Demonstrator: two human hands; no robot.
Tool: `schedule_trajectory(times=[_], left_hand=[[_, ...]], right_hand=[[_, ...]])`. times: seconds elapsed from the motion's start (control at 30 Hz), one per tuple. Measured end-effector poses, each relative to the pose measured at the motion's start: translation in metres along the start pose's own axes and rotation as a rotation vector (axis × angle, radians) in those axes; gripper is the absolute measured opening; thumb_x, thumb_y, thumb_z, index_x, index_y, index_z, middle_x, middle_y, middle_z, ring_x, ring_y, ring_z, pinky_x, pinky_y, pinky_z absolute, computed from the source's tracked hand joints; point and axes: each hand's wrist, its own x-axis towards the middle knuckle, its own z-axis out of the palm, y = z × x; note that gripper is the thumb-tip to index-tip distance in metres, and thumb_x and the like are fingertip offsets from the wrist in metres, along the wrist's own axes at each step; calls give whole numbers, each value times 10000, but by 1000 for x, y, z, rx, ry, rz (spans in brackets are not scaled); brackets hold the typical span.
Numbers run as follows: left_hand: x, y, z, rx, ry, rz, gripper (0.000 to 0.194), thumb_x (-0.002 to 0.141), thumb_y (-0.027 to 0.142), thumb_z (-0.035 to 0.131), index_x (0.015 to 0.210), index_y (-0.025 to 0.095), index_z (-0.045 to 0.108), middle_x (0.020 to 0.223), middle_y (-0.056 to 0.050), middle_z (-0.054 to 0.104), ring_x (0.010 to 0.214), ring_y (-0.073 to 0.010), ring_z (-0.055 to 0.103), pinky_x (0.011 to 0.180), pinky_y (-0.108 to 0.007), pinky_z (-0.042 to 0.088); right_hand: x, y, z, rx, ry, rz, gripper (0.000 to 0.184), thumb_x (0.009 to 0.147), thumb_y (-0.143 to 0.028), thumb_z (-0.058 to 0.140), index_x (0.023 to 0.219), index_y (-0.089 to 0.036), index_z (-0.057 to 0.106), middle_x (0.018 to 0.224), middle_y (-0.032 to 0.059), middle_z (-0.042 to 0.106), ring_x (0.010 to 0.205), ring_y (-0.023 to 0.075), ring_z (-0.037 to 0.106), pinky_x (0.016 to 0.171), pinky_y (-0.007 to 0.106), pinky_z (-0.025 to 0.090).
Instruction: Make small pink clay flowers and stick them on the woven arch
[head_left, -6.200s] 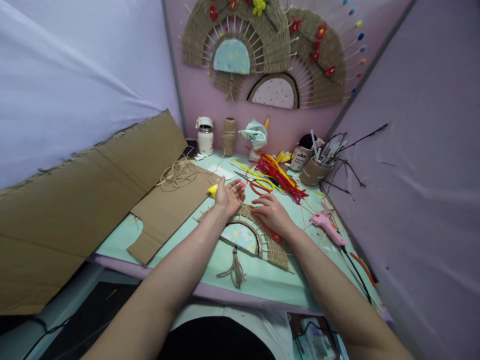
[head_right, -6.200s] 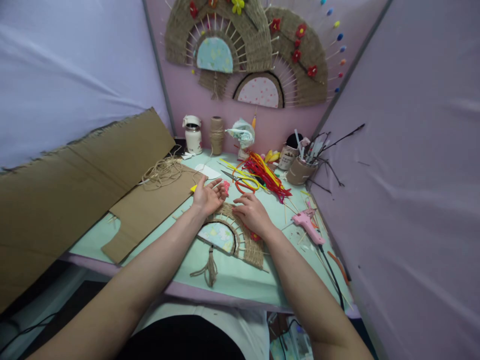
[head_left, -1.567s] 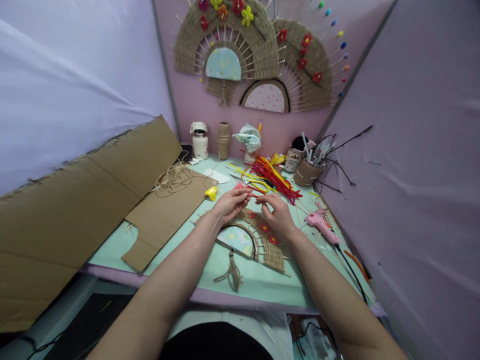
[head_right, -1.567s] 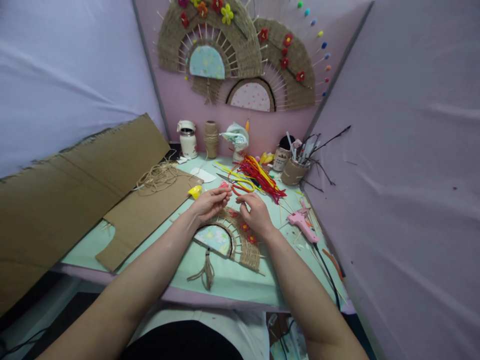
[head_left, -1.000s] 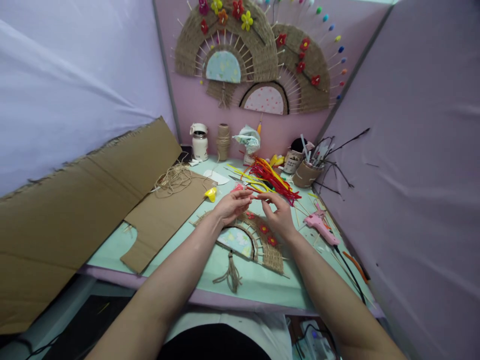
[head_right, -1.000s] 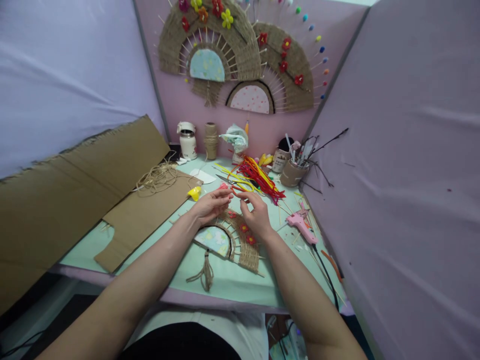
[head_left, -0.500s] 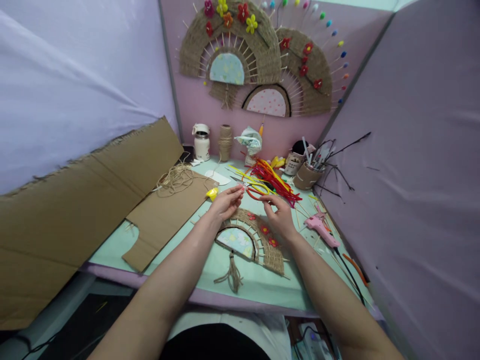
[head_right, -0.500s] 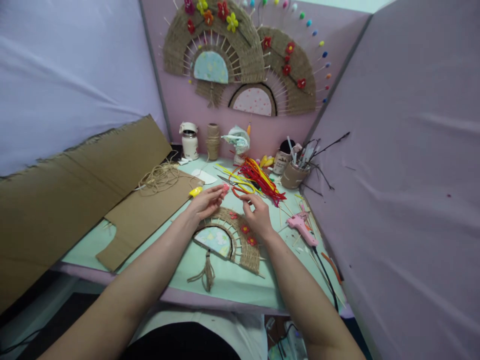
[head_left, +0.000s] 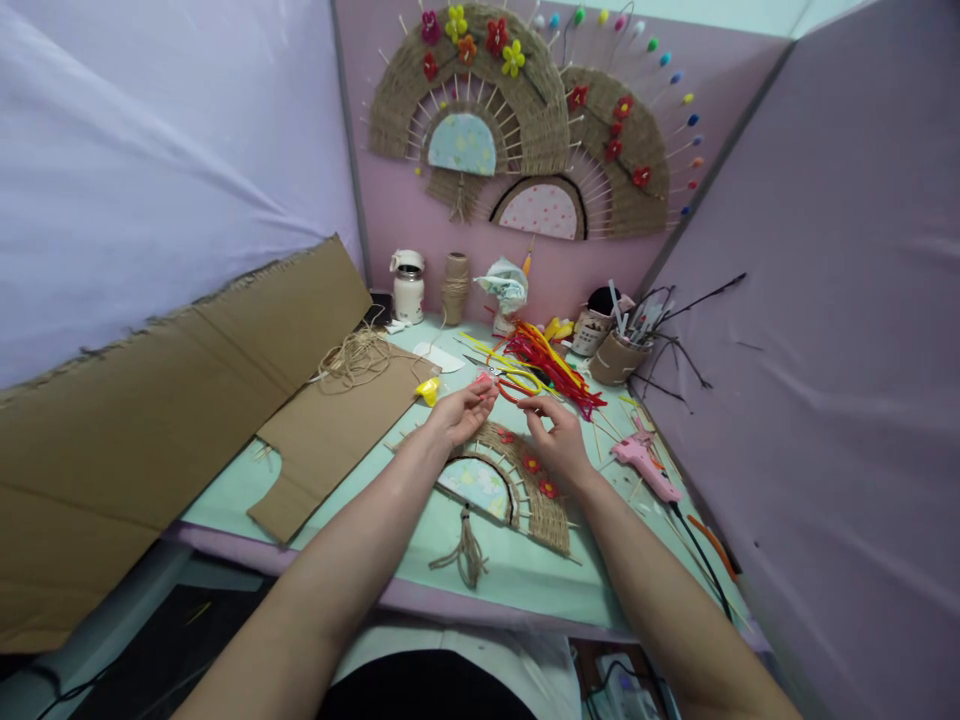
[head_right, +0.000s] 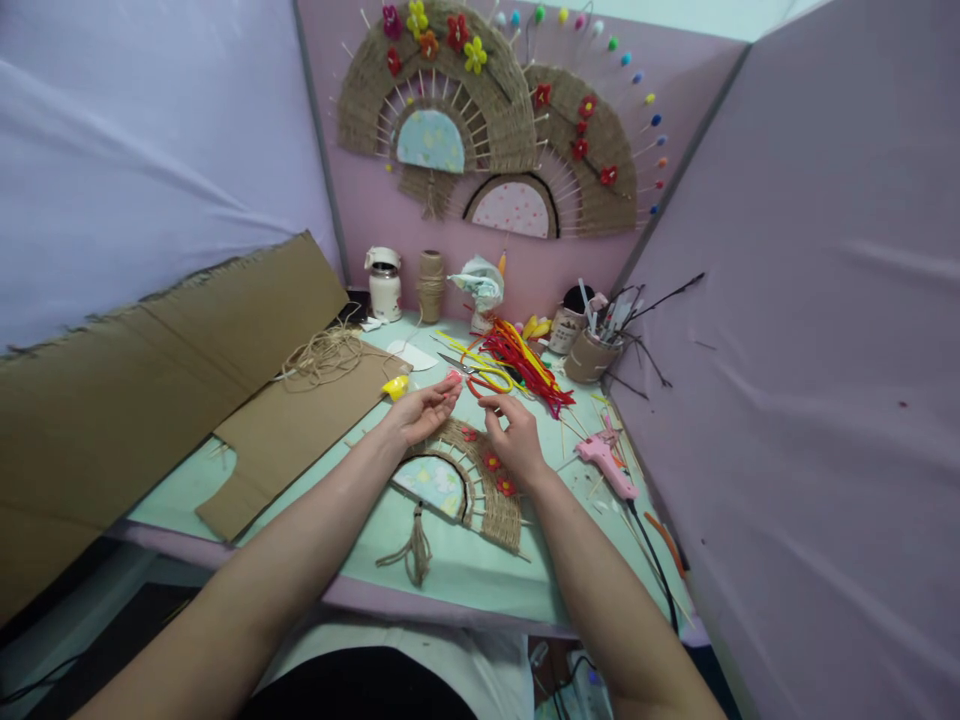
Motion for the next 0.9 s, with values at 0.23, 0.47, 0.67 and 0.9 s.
schedule_trajectory(times=[0.23, 0.47, 0.67, 0.9], left_hand=[[2, -5, -1, -84, -66, -28, 343, 735, -35, 436, 966, 66, 668, 850, -115, 702, 819, -131, 683, 706, -197, 553], [-2, -4, 4, -78, -68, 6, 202, 884, 18, 471, 863, 73, 664, 785, -57, 674, 673, -54, 640, 608, -119, 511], [-3, -7, 6, -83, -17, -56, 157, 896, 77, 512, 895, 83, 668, 699, -43, 633, 580, -41, 583, 526, -109, 468], [-11, -6, 12, -184, -185, -85, 511, 970, 443, 312, 1097, 56, 620, 1021, -175, 676, 981, -196, 657, 810, -287, 543]], right_hand=[[-1, -3, 1, 7, -34, -55, 184, 873, -194, 489, 927, -222, 664, 913, 46, 699, 843, 180, 644, 785, 343, 525], [-1, 0, 0, -20, -41, -66, 191, 865, -168, 488, 923, -218, 663, 909, 45, 697, 842, 179, 641, 790, 342, 515], [-2, -2, 1, -14, -25, -79, 189, 867, -175, 487, 920, -221, 662, 903, 44, 696, 848, 184, 639, 794, 351, 516], [-1, -12, -3, -68, -13, -192, 328, 883, -246, 508, 1203, -249, 585, 1142, 85, 647, 1087, 240, 567, 935, 443, 477]])
